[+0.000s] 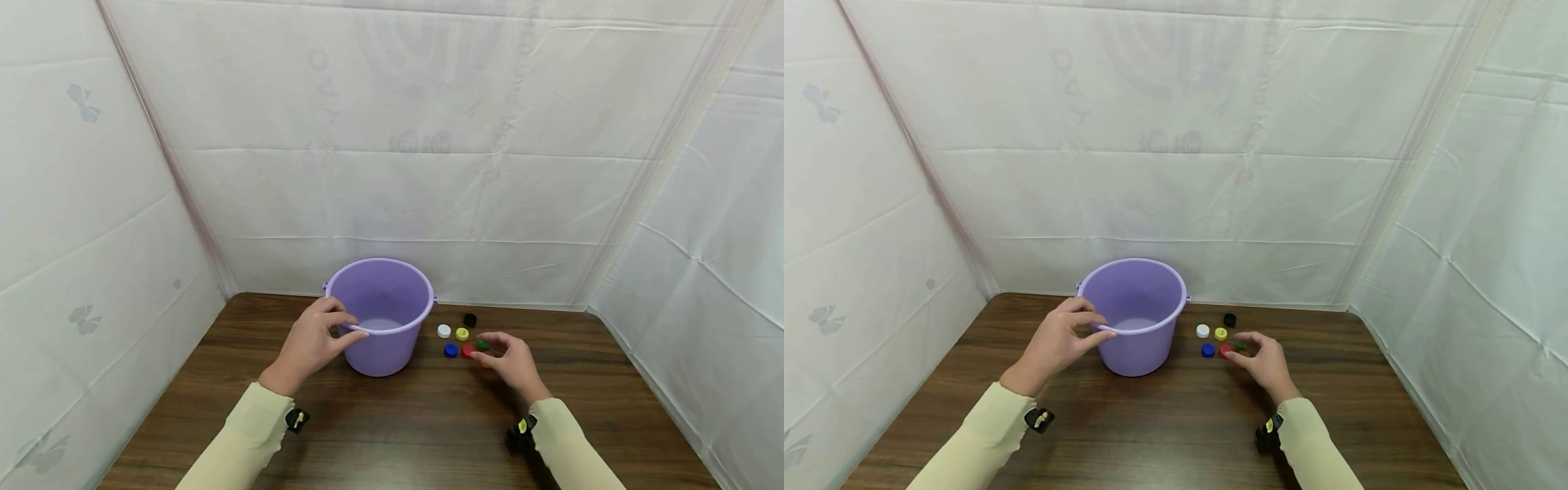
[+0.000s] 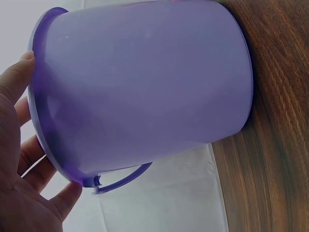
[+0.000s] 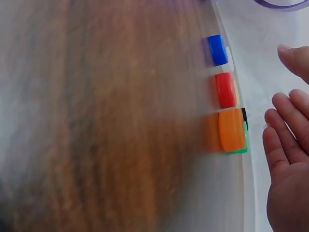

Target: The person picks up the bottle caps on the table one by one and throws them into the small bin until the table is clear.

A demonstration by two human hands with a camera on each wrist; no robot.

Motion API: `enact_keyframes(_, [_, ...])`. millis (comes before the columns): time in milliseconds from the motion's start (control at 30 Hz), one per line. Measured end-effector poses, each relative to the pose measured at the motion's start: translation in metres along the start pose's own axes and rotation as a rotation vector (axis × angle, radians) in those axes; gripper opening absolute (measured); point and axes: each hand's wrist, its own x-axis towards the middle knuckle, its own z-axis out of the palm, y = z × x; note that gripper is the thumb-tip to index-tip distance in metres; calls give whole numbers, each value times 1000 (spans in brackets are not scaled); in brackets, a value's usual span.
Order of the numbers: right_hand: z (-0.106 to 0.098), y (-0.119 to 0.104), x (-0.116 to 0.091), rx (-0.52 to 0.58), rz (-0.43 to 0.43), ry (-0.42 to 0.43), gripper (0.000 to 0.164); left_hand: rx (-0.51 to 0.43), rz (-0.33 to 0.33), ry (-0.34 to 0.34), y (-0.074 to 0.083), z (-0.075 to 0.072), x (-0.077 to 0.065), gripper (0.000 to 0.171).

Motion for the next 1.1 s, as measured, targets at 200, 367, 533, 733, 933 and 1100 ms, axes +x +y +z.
enact_keyframes(200, [-4,11,-3,-21,21,3,50,14,-3,-4,1,0,0,22])
enact_keyframes(367, [-6,17,-4,-45,31,-5,49,16,2,2,0,0,0,22])
enact_keyframes(533, [-7,19,-4,-80,38,-16,46,15,-1,5,0,0,0,23])
enact_keyframes(733, [-6,21,-5,-112,36,-31,42,17,-2,8,0,0,0,22])
enact_keyframes(933, [-5,21,-6,-152,25,-30,39,17,-11,-1,1,0,-1,23])
enact_keyframes(1100, [-5,22,-6,-148,38,-38,36,15,-20,-9,1,0,-1,23])
